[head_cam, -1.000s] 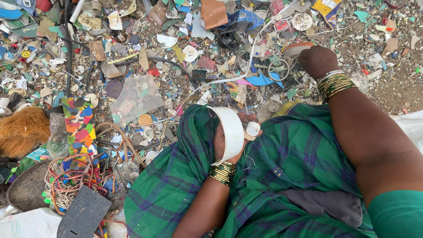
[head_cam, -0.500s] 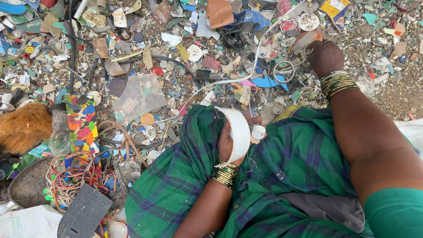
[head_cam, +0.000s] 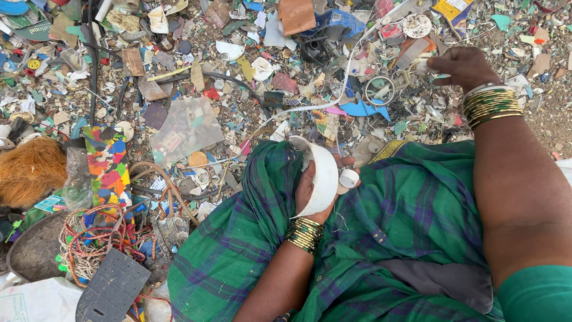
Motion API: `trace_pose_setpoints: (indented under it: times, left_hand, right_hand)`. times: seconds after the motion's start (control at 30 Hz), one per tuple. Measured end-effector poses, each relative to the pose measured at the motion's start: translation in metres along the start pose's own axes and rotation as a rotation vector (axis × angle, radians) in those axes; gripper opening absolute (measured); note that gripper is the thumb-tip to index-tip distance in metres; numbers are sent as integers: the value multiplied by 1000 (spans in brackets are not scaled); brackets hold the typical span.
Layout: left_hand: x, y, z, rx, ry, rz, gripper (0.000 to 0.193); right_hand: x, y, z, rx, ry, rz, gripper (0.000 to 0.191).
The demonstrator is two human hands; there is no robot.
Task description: The person sits on the ground in a waste area and picks up various plastic items from the debris, including a plastic bottle cap, a plastic grid piece, a plastic container, and a plastic bag. They place the selected items into a white sack beside them.
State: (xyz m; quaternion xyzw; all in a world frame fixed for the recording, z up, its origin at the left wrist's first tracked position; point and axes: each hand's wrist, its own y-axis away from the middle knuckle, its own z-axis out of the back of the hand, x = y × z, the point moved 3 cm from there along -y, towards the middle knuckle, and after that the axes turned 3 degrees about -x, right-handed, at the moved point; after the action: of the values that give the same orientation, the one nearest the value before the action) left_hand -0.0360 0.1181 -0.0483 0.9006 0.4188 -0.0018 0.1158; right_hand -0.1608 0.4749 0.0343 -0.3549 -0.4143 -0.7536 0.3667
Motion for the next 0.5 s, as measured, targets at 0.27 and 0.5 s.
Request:
trace_pose_setpoints:
  times: [0.27, 0.5]
  left_hand:
    - [0, 0, 3, -23, -4, 26, 60]
    - [0, 1, 1, -28, -15, 25, 60]
  right_hand:
    - [-5, -7, -5, -181, 252, -165, 18]
    - [1, -7, -51, -102, 859, 93, 49]
